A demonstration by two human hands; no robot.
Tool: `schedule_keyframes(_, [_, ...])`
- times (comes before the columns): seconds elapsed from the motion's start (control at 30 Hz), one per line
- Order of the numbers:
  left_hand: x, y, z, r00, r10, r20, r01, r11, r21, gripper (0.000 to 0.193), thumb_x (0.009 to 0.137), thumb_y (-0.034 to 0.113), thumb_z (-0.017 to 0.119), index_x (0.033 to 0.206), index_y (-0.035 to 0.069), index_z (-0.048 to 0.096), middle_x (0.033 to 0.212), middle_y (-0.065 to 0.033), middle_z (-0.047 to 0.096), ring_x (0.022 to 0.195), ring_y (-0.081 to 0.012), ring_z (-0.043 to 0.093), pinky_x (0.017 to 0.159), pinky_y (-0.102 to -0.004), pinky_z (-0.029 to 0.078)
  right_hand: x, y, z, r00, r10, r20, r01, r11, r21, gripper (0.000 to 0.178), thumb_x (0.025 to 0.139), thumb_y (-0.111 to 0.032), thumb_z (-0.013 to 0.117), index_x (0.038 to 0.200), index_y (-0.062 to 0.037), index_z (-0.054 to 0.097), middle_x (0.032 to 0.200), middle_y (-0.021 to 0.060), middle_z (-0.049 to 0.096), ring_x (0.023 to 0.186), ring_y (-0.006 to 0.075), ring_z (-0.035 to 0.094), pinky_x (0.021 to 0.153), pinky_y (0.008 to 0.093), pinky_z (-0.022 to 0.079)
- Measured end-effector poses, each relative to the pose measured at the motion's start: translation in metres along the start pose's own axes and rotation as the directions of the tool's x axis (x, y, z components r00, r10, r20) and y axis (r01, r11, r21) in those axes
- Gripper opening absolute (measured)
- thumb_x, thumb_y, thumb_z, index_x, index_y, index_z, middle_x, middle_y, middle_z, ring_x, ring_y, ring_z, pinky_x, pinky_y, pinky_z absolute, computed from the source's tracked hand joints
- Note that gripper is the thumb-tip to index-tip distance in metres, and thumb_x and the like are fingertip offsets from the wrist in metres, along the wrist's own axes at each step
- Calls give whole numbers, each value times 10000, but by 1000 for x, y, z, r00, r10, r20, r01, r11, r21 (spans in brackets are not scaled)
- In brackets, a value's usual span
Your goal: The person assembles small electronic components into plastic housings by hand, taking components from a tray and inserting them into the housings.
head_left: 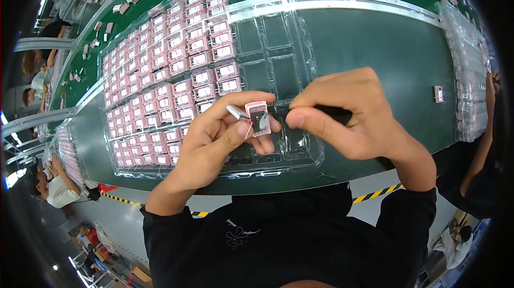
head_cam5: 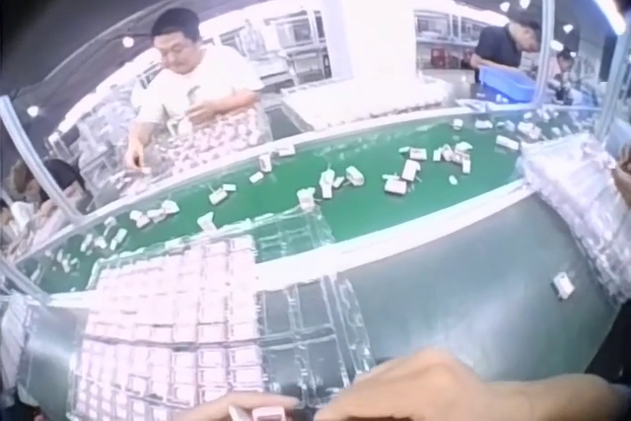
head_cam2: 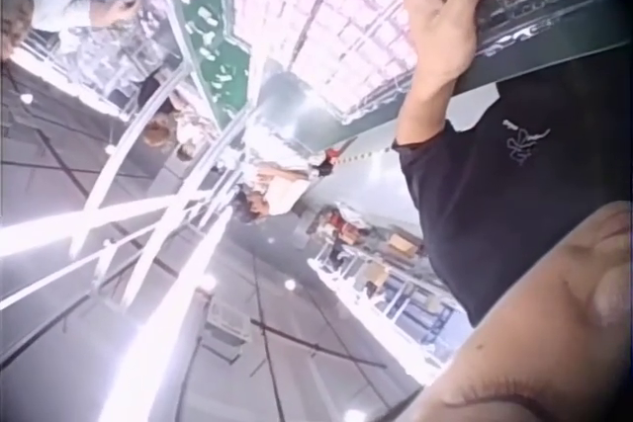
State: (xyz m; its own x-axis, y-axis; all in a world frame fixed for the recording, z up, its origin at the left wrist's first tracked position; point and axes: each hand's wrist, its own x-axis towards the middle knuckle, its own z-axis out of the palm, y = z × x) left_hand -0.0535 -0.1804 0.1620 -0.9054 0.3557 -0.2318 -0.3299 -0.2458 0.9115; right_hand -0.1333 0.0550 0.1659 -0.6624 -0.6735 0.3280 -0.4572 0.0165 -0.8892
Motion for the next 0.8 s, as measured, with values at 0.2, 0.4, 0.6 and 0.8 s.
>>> schedule_keyframes(0.2, [3,2,6,999,-13,-38,14,1000,23,521,1017,271,570,1393,-68,446,1070,-191,663,844,-204,683,748,-298,546,7,0,-5,949,255,-185,-252,967,42,173,949,-133,636,875,2,715,637,26,611,583,48,525,507,238,385])
schedule_keyframes(0.4, [5,0,2,999,-7,48,9,999,-38,415,1044,171,517,1401,-27,444,1092,-161,663,907,-196,681,806,-308,549,35,48,-32,660,517,-545,-153,803,576,309,1019,-225,552,1245,-22,604,777,-47,488,555,35,330,478,199,239])
schedule_keyframes(0.6, [4,0,2,995,-94,39,93,996,10,404,1028,114,534,1393,-31,442,1047,-119,646,897,-169,663,797,-297,529,27,22,-6,905,417,-91,-385,890,245,279,969,-279,629,1097,-36,679,705,-76,470,568,-9,349,497,184,236])
schedule_keyframes(0.8, [0,5,7,993,-110,51,111,994,-22,338,1021,89,539,1322,-54,486,1000,-117,648,872,-167,663,775,-299,534,19,10,7,979,-48,199,8,981,195,273,823,-92,670,1089,-54,724,823,36,564,684,98,503,516,234,298])
